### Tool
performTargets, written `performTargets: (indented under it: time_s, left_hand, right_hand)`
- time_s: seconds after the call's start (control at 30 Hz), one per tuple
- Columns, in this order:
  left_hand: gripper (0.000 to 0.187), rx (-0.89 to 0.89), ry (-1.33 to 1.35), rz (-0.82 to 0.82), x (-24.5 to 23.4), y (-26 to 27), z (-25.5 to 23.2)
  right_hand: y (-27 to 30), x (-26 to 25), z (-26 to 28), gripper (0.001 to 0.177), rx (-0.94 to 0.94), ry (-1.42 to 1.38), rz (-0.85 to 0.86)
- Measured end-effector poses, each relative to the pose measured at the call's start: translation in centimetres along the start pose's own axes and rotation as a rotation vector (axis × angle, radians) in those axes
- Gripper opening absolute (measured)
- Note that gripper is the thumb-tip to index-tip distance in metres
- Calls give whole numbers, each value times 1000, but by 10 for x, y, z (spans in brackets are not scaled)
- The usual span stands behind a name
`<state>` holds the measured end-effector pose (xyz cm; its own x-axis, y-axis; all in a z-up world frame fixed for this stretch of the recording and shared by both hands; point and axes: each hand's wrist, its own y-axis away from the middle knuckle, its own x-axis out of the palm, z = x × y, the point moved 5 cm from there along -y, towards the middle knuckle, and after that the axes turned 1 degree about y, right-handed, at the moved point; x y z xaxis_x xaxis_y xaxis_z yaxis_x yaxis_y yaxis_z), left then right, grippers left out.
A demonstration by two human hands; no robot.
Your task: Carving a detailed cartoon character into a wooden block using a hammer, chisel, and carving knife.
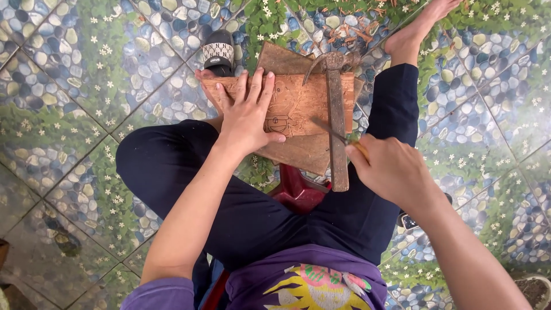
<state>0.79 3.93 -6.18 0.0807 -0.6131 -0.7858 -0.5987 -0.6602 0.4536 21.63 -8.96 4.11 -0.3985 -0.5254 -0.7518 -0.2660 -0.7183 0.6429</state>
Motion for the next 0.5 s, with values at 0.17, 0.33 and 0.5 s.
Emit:
performTargets:
  time_s: [0.17,0.33,0.5]
  left_hand:
    - [137,2,-7,1,-2,-3,-2]
    - [137,3,-6,1,-2,-3,-1]
    - [136,6,-6,-3,-4,-2,-2]
  right_hand:
    - [-9,29,4,50,-58,42,62]
    - [15,13,4,52,-11,-61,120]
    - [-2,41,-3,53,-24,-1,126]
